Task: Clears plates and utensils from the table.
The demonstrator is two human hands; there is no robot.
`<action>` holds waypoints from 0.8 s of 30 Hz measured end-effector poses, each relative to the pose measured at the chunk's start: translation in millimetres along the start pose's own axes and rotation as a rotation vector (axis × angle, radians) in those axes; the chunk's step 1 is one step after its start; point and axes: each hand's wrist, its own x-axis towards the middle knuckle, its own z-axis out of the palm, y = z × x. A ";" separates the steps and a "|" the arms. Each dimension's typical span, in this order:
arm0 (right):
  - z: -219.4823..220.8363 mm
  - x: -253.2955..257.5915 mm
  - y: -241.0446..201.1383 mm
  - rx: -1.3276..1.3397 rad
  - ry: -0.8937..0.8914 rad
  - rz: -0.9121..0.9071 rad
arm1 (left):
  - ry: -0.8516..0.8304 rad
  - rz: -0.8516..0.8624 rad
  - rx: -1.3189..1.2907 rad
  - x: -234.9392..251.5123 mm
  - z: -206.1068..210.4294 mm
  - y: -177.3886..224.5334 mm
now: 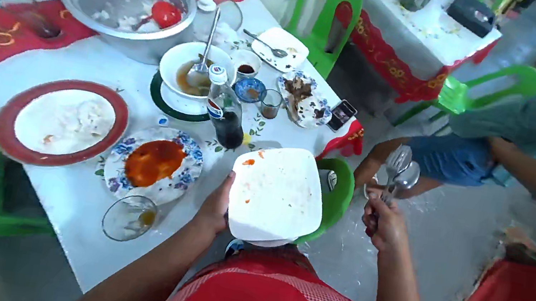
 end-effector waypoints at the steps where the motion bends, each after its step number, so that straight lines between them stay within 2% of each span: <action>1: 2.6 28.9 -9.9 -0.041 -0.031 0.008 | 0.038 -0.002 0.005 10.3 5.0 -5.1; 7: 43.8 224.2 -53.9 -0.228 -0.320 0.039 | 0.250 0.005 -0.125 74.2 41.2 -32.1; 10: 75.8 308.2 -57.2 -0.309 -0.362 0.075 | 0.373 -0.050 -0.113 101.5 44.5 -46.2; 13: 115.9 382.2 -64.9 -0.381 -0.354 0.080 | 0.485 -0.082 -0.095 112.0 54.9 -42.6; 18: 195.2 476.4 -61.8 -0.531 -0.326 0.050 | 0.625 -0.126 -0.035 115.3 64.4 -31.6; 24: 269.0 538.4 -45.4 -0.820 -0.299 0.015 | 0.786 -0.137 0.158 117.3 72.7 -22.3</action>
